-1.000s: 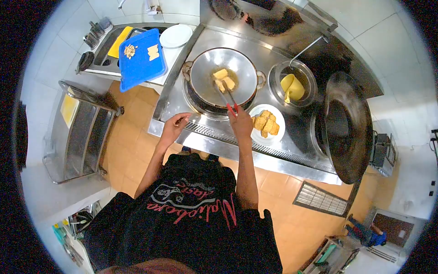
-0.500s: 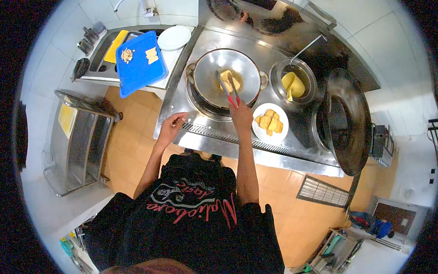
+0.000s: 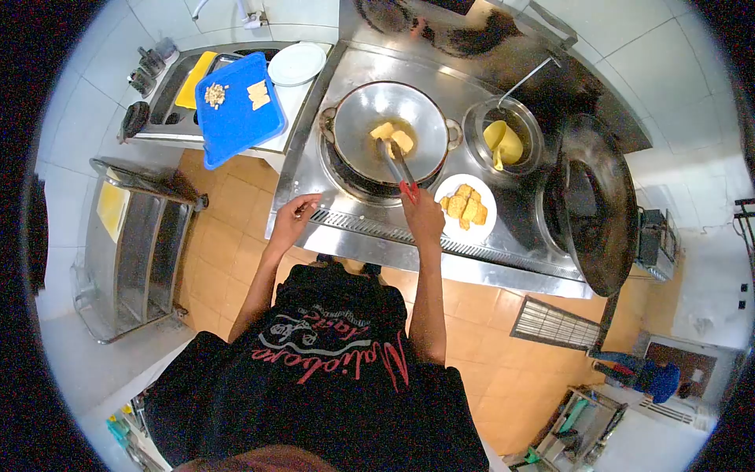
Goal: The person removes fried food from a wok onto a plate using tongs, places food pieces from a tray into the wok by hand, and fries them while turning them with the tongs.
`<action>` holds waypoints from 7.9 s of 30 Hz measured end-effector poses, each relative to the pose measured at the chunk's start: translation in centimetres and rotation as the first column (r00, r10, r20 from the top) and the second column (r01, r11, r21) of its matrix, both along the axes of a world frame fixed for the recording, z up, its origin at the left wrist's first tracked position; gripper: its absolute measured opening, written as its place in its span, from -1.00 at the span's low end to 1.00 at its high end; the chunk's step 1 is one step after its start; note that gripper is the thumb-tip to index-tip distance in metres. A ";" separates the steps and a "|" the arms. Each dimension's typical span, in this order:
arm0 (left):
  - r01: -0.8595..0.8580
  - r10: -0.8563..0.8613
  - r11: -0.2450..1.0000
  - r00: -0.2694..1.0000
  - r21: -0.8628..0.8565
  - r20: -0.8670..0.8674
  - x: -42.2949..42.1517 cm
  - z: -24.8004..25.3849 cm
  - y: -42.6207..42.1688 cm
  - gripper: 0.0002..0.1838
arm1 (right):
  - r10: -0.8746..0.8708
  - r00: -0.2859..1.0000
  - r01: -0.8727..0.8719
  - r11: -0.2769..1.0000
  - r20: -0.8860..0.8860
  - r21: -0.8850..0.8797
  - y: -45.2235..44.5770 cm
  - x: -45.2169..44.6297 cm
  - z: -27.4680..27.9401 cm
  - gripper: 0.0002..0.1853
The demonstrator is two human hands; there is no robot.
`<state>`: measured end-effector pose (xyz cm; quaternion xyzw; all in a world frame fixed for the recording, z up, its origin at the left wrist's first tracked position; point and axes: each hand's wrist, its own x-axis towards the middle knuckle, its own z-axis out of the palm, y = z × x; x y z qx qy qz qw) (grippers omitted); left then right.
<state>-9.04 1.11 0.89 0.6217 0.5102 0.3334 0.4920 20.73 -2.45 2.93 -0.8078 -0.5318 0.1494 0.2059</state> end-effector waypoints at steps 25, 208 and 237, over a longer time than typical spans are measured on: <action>-0.028 0.026 0.999 0.997 0.029 0.079 1.7 -0.2 -0.8 -0.75 | -0.039 0.999 0.040 0.996 -0.010 0.081 1.3 2.1 -2.0 -0.59; -0.072 0.069 0.996 0.996 0.054 0.052 1.0 -0.6 -1.8 -0.77 | -0.244 0.484 0.264 0.956 -0.840 -0.125 1.6 5.3 -2.9 -0.50; -0.062 0.061 0.998 0.997 0.027 0.052 1.3 -0.2 -1.7 -0.78 | -0.015 0.963 0.013 1.000 -0.271 -0.011 2.6 2.5 -2.3 -0.48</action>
